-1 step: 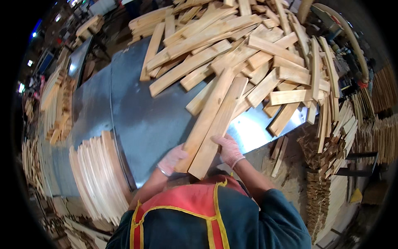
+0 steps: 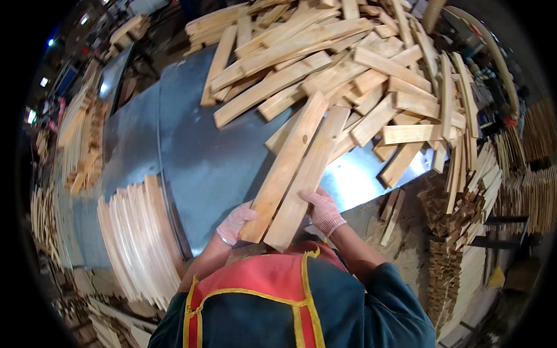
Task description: The person sorts wooden planks on a metal table in a workshop. They pick up planks from a large pile, inspect them, and place them into a neat stack. Another person is visible in the background also handling wood.
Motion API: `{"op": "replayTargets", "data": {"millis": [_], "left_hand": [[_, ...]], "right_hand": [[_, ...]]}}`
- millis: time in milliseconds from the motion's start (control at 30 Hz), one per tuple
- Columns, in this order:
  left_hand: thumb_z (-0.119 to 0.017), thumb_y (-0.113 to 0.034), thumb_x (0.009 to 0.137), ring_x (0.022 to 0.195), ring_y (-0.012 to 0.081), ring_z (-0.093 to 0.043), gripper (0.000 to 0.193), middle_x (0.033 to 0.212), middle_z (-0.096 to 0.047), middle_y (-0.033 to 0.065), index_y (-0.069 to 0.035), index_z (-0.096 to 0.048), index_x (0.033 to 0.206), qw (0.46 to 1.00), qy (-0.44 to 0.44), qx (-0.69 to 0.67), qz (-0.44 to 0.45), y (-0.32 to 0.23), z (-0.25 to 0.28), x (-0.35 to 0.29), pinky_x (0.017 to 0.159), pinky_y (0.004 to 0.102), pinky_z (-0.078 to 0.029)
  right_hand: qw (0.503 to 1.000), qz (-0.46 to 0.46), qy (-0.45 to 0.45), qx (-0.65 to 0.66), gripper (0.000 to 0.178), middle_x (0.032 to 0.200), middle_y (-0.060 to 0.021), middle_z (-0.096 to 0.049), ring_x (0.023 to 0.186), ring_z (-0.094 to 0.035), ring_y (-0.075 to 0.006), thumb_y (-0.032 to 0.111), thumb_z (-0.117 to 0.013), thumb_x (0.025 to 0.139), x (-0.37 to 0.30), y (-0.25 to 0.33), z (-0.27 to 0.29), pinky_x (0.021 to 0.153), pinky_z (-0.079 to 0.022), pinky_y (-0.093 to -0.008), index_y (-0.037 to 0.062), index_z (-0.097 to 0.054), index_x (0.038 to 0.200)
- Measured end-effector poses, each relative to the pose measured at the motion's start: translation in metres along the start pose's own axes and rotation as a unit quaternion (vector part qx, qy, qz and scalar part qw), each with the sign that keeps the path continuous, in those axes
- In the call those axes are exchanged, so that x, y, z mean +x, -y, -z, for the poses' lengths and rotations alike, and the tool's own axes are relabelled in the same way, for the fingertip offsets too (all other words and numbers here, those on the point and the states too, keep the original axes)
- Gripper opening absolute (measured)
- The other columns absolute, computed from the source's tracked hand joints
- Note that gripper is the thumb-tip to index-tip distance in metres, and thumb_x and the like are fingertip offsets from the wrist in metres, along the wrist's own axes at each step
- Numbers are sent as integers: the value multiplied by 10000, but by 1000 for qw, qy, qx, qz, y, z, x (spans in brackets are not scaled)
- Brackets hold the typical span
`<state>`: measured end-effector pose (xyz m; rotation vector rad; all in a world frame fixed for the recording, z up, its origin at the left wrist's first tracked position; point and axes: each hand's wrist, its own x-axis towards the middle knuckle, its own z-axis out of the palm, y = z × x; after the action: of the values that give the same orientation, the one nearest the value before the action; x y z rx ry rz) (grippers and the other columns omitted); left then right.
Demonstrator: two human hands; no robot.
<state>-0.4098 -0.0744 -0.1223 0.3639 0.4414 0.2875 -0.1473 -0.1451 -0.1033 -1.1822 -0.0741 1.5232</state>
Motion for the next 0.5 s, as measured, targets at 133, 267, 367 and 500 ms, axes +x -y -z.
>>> {"op": "replayTargets", "data": {"millis": [133, 267, 367, 500], "left_hand": [[-771, -200, 809, 1100, 251, -702, 738, 1306, -669, 149, 8, -498, 1463, 997, -36, -36, -51, 16, 2, -98, 968, 410, -581], [-608, -87, 851, 1109, 185, -666, 533, 1190, -699, 121, 2, -586, 1376, 954, -258, 82, -131, 57, 33, -163, 961, 327, -535], [-603, -110, 869, 1090, 239, -678, 496, 1172, -710, 112, -24, -602, 1357, 765, -481, 388, -182, 79, 32, -215, 939, 365, -550], [-672, -214, 891, 1414, 339, -483, 564, 1472, -558, 142, -82, -572, 1430, 302, -671, 676, -31, 121, 60, -284, 1162, 474, -387]], "right_hand": [[989, -70, 15, -130, 448, 1133, -107, -712, 1007, -708, -236, 125, -752, 909, -34, -42, -32, 864, -600, -365, 1, -587, 1306], [978, -111, 109, -136, 406, 1103, -103, -713, 988, -708, -239, 135, -743, 899, -29, -72, -100, 839, -599, -375, 1, -611, 1258], [977, -96, 113, -151, 392, 1111, -107, -715, 989, -705, -245, 148, -731, 910, -2, -114, -120, 842, -591, -382, -1, -622, 1256], [955, -96, 134, -245, 445, 1091, -101, -709, 970, -673, -221, 165, -763, 895, 16, -150, -134, 874, -556, -355, 4, -622, 1285]]}}
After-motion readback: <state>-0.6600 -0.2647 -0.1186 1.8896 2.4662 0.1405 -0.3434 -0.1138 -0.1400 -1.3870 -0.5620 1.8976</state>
